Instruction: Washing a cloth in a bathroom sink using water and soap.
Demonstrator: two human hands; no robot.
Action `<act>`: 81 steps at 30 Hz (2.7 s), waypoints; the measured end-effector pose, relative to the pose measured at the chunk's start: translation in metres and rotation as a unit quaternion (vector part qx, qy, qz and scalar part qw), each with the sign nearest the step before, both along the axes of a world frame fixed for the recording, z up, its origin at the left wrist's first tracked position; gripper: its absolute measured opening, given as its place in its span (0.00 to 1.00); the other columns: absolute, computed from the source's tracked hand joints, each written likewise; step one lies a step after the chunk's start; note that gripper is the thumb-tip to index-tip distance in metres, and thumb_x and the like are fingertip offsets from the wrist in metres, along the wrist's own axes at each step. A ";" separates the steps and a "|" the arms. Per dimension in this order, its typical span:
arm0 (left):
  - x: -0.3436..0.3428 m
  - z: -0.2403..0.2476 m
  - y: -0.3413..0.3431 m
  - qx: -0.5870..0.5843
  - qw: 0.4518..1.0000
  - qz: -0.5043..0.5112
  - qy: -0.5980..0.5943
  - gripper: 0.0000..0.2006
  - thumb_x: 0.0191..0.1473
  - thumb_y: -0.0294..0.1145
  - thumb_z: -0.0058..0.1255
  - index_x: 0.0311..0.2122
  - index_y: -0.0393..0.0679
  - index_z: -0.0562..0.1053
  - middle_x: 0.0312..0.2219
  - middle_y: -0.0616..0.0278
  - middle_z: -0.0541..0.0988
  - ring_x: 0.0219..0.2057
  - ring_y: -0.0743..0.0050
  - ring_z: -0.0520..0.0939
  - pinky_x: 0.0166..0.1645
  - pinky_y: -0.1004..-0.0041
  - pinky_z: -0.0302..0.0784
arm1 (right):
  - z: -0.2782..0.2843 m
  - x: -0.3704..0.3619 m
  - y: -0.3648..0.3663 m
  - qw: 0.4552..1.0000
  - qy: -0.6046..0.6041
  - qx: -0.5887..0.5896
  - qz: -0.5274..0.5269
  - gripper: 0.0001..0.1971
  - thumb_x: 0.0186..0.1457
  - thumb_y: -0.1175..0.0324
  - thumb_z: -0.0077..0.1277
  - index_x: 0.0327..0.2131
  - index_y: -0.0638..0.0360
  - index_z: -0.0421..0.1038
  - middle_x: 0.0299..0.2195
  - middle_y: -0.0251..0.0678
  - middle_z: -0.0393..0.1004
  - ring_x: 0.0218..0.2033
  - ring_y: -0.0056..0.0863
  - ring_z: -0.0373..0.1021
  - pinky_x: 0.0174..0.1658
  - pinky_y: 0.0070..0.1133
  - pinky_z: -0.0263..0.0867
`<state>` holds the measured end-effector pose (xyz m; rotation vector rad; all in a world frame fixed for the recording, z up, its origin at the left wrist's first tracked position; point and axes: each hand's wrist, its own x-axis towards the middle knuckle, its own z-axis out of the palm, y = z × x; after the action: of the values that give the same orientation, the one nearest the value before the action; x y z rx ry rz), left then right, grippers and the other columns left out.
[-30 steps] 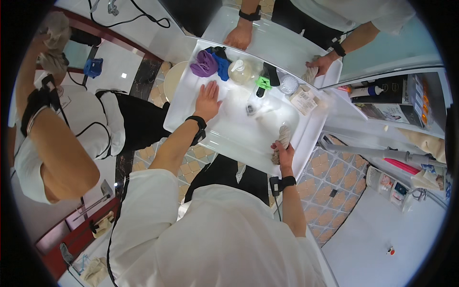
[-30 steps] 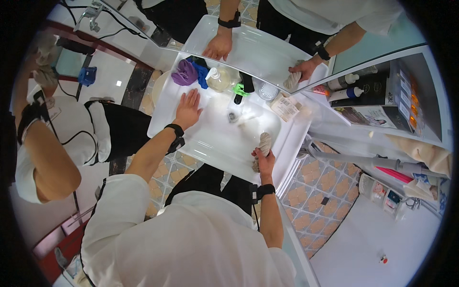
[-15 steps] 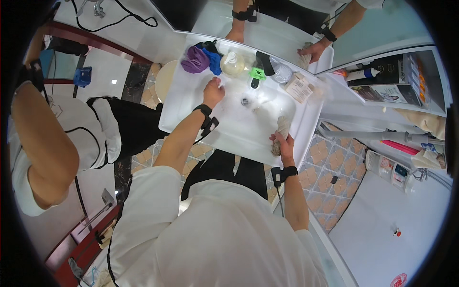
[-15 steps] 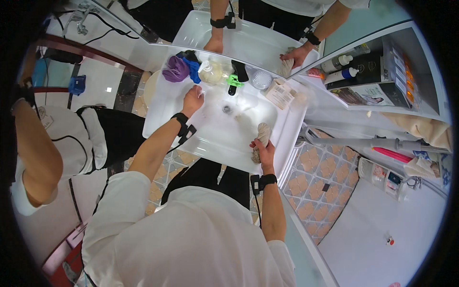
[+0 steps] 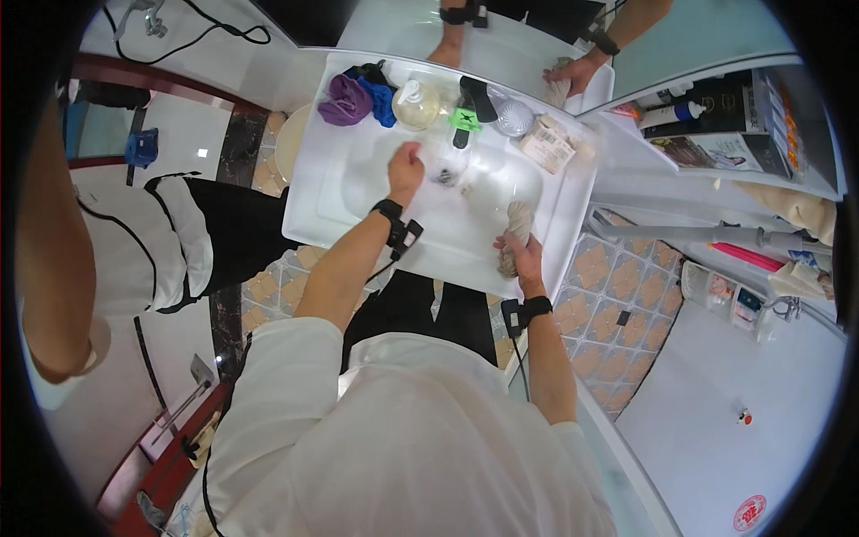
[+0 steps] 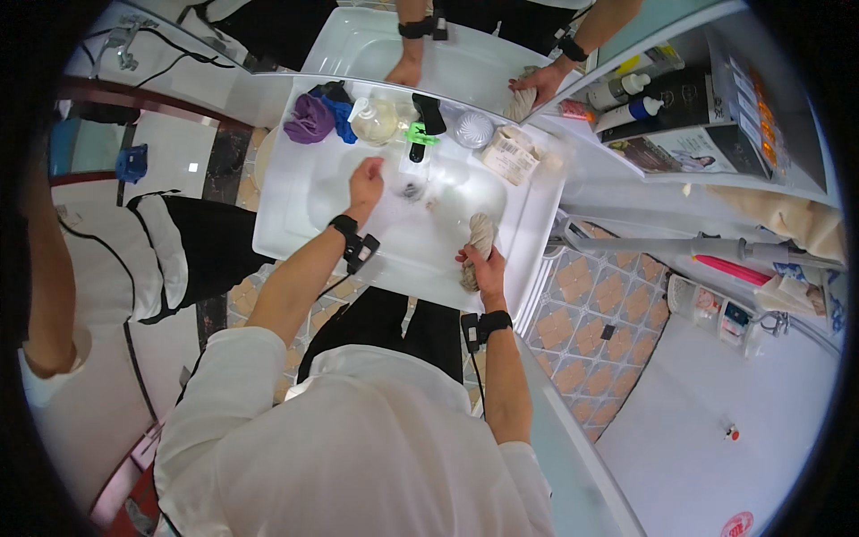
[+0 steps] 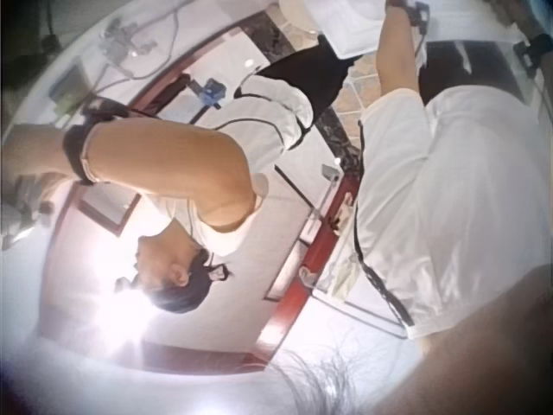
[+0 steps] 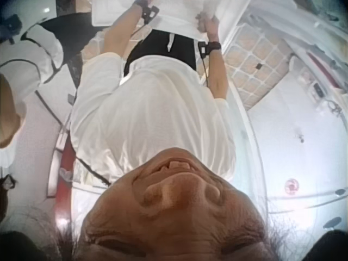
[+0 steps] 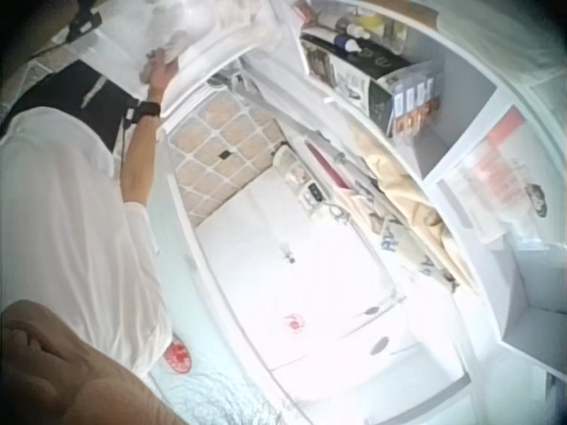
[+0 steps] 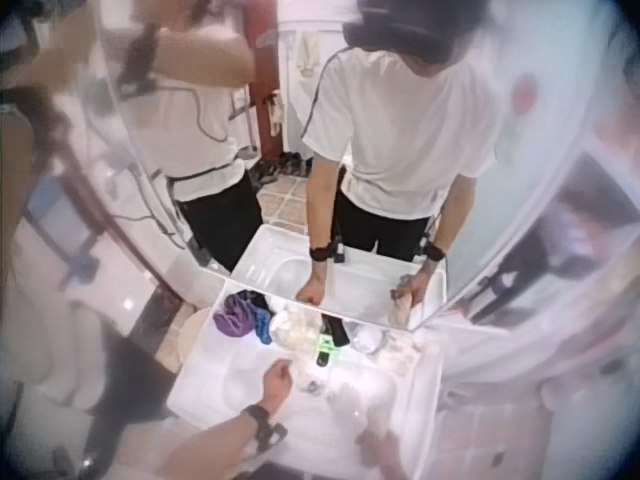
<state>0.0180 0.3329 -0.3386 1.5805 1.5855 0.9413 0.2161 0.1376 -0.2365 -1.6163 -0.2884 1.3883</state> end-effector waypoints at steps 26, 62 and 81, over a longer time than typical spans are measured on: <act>0.021 0.038 0.000 -0.438 0.737 0.014 -0.515 0.13 0.45 0.18 0.35 0.39 0.32 0.63 0.33 0.54 0.71 0.34 0.67 0.73 0.44 0.72 0.71 | 0.003 0.002 0.002 0.999 0.032 0.007 0.021 0.14 0.44 0.68 0.50 0.33 0.69 0.63 0.25 0.39 0.70 0.25 0.27 0.70 0.26 0.19 0.65; -0.005 0.027 -0.038 -0.243 0.822 -0.461 0.229 0.09 0.39 0.23 0.39 0.28 0.40 0.71 0.25 0.55 0.75 0.30 0.63 0.75 0.36 0.72 0.69 | -0.005 0.010 -0.005 0.999 0.023 0.016 0.016 0.13 0.46 0.69 0.48 0.34 0.67 0.62 0.26 0.40 0.70 0.25 0.26 0.70 0.26 0.18 0.66; 0.035 0.032 -0.015 -0.405 0.844 -0.059 -0.346 0.10 0.46 0.23 0.38 0.34 0.34 0.69 0.30 0.53 0.73 0.33 0.64 0.75 0.38 0.75 0.71 | -0.002 0.007 -0.002 0.999 0.041 0.018 -0.005 0.13 0.44 0.70 0.50 0.33 0.69 0.63 0.24 0.38 0.70 0.23 0.25 0.69 0.24 0.18 0.65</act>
<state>0.0527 0.3181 -0.3063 0.6144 1.0983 0.5388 0.2229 0.1355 -0.2382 -1.5257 -0.2544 1.4300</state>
